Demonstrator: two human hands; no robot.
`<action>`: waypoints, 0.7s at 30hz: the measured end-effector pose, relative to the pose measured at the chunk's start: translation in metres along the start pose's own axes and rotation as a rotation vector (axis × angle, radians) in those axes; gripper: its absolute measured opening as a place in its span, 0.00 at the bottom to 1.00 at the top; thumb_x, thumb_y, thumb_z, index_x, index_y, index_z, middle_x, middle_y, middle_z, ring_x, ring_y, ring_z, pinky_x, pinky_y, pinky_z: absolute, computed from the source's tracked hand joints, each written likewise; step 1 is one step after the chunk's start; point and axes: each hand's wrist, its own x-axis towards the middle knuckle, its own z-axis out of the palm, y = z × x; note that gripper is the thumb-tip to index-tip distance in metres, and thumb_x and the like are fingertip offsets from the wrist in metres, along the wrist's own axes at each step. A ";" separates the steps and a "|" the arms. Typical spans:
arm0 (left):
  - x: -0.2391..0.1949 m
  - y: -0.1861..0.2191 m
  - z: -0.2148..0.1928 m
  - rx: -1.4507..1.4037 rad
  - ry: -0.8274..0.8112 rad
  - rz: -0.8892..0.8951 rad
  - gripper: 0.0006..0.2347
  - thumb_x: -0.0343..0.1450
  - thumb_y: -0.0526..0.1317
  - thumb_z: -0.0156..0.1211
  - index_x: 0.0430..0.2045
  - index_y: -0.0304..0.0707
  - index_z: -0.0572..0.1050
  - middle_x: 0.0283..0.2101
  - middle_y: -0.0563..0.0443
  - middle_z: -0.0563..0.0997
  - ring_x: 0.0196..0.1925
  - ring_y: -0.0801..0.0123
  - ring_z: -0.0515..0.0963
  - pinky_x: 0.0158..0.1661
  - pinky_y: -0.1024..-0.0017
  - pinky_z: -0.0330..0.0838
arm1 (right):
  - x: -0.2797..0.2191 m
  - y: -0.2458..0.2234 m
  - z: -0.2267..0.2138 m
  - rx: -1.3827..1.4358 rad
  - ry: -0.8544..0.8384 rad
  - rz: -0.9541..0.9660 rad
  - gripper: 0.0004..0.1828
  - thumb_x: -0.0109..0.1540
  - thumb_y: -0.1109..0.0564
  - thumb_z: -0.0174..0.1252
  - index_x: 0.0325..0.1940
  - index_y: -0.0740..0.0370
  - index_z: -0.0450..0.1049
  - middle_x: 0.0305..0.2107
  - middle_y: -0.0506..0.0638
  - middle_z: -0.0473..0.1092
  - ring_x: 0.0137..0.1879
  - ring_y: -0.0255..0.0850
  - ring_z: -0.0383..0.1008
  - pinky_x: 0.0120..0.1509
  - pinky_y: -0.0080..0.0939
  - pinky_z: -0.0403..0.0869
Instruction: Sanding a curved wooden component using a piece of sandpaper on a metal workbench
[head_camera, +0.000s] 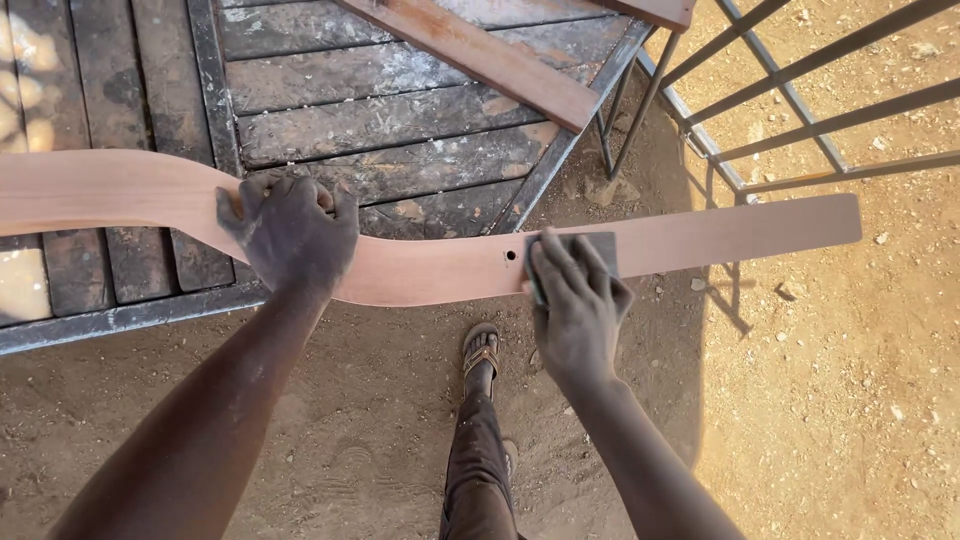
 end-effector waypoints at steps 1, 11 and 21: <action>-0.001 0.001 -0.004 -0.005 -0.004 0.007 0.13 0.73 0.55 0.60 0.19 0.60 0.73 0.29 0.59 0.79 0.58 0.63 0.74 0.58 0.50 0.53 | 0.001 0.013 -0.005 -0.005 0.000 0.008 0.21 0.67 0.43 0.54 0.65 0.42 0.73 0.67 0.36 0.66 0.72 0.45 0.62 0.60 0.57 0.60; 0.002 0.007 -0.010 0.001 0.017 -0.004 0.11 0.71 0.53 0.61 0.18 0.58 0.74 0.27 0.58 0.80 0.55 0.62 0.75 0.55 0.49 0.56 | -0.010 0.012 0.035 -0.010 0.145 0.061 0.18 0.68 0.55 0.51 0.60 0.57 0.77 0.64 0.48 0.69 0.73 0.52 0.63 0.72 0.52 0.58; 0.000 0.007 -0.009 -0.038 0.088 0.015 0.12 0.71 0.56 0.62 0.20 0.58 0.75 0.28 0.60 0.80 0.51 0.65 0.77 0.55 0.49 0.55 | -0.007 0.119 -0.009 -0.021 0.139 0.140 0.18 0.75 0.50 0.47 0.63 0.56 0.77 0.68 0.54 0.64 0.75 0.61 0.56 0.70 0.64 0.59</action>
